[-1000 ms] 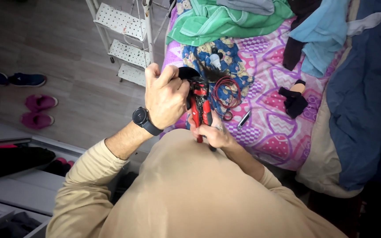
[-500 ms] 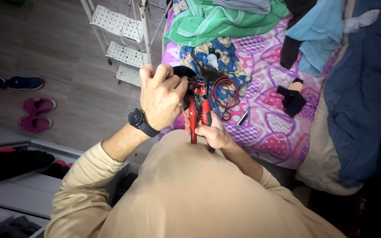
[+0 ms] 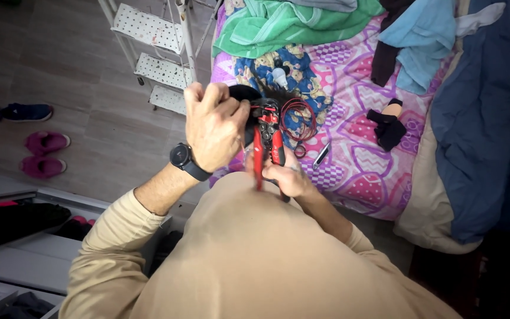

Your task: Stripping and connecting wires to repair or assemble a lamp fixture.

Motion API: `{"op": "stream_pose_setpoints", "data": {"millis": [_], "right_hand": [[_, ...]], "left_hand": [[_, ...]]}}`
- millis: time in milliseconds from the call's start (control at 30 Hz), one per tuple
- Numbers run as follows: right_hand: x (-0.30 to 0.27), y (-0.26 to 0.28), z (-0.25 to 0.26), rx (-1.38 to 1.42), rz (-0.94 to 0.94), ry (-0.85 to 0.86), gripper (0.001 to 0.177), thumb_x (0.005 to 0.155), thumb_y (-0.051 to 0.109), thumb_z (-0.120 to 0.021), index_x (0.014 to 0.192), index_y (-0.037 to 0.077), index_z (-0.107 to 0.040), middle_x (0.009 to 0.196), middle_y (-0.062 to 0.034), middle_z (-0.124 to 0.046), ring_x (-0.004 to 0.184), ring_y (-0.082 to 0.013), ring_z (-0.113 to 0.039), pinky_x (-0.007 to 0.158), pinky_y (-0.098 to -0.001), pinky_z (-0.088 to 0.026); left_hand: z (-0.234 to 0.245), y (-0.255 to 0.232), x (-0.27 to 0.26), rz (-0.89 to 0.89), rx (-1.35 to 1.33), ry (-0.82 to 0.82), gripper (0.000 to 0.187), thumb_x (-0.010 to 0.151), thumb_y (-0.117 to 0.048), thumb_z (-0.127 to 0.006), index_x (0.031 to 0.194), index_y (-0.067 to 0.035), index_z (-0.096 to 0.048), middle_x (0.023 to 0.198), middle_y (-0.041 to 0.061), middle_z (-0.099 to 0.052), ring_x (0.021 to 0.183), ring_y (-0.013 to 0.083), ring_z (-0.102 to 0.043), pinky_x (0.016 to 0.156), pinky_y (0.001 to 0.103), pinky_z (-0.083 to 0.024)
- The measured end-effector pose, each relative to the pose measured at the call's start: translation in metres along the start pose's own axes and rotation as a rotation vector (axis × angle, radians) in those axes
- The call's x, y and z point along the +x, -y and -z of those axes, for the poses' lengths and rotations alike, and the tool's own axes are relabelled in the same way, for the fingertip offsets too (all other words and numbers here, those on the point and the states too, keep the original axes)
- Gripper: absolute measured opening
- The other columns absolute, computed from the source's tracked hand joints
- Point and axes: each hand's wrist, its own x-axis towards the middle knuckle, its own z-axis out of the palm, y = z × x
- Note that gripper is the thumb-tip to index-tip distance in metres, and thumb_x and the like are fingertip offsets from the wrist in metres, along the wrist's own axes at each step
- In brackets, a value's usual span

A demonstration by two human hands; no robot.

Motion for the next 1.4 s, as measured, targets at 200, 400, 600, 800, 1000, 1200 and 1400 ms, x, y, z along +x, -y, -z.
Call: {"op": "stream_pose_setpoints", "data": {"millis": [200,400,600,800,1000,1200,1400], "right_hand": [[-0.01,0.028,0.022,0.005,-0.041,-0.122,0.083,0.063,-0.005,-0.048,0.146,-0.007,-0.041,0.142,-0.0249,-0.059,0.137,-0.0367,-0.057,0.1,-0.0333,-0.048],[-0.01,-0.043,0.189,-0.415,0.025,-0.461,0.06,0.074,0.0,-0.057,0.133,-0.006,-0.05,0.11,-0.0146,-0.059,0.098,-0.0257,-0.062,0.082,-0.0366,-0.055],[0.036,-0.189,0.34,-1.202,-0.516,-1.06,0.097,0.074,0.046,-0.086,0.143,0.002,-0.035,0.135,-0.0315,-0.047,0.127,-0.0459,-0.046,0.104,-0.0498,-0.04],[0.035,-0.27,0.431,-1.218,-0.528,-1.188,0.126,0.06,0.045,-0.094,0.155,0.004,-0.023,0.143,-0.0388,-0.037,0.133,-0.0515,-0.039,0.106,-0.0517,-0.037],[0.087,-0.033,0.242,-0.607,0.189,-0.485,0.036,0.103,0.03,-0.063,0.127,0.003,-0.069,0.11,-0.0102,-0.075,0.095,-0.0176,-0.072,0.087,-0.0318,-0.057],[0.048,0.083,0.096,-1.078,0.434,0.125,0.024,0.096,0.017,-0.071,0.113,0.002,-0.065,0.092,-0.0113,-0.065,0.079,-0.0242,-0.065,0.067,-0.0362,-0.055],[0.0,0.046,0.072,-1.41,0.466,0.145,0.023,0.092,0.026,-0.072,0.082,0.008,-0.062,0.077,-0.01,-0.063,0.072,-0.03,-0.066,0.06,-0.0438,-0.051]], "left_hand": [[-0.019,0.027,-0.003,0.009,0.12,0.103,0.011,0.08,-0.022,-0.074,0.079,-0.011,-0.07,0.079,0.002,-0.063,0.104,0.0235,-0.051,0.093,0.048,-0.034],[-0.045,0.044,-0.008,0.113,-0.036,0.261,0.01,0.07,-0.019,-0.079,0.079,-0.017,-0.079,0.077,0.0,-0.071,0.098,0.0261,-0.051,0.088,0.048,-0.033],[-0.075,0.032,0.019,0.314,-0.6,0.435,0.01,0.077,-0.015,-0.081,0.086,-0.011,-0.083,0.08,0.006,-0.076,0.079,0.0242,-0.067,0.075,0.038,-0.05],[-0.108,0.026,0.025,0.574,-1.008,0.598,0.017,0.083,-0.004,-0.074,0.099,-0.002,-0.079,0.082,0.01,-0.079,0.07,0.0149,-0.076,0.066,0.027,-0.059],[-0.123,0.04,0.028,0.577,-0.98,0.763,0.013,0.083,-0.005,-0.073,0.092,-0.001,-0.081,0.077,0.01,-0.079,0.07,0.0148,-0.073,0.069,0.028,-0.059],[-0.104,0.025,0.048,0.254,-0.62,1.05,0.01,0.074,-0.016,-0.075,0.081,-0.014,-0.082,0.073,0.006,-0.077,0.071,0.0225,-0.072,0.069,0.04,-0.054],[-0.1,-0.01,0.044,-0.155,-0.387,1.241,0.011,0.065,-0.023,-0.079,0.074,-0.026,-0.084,0.073,0.0,-0.073,0.094,0.0256,-0.06,0.082,0.046,-0.039]]}}
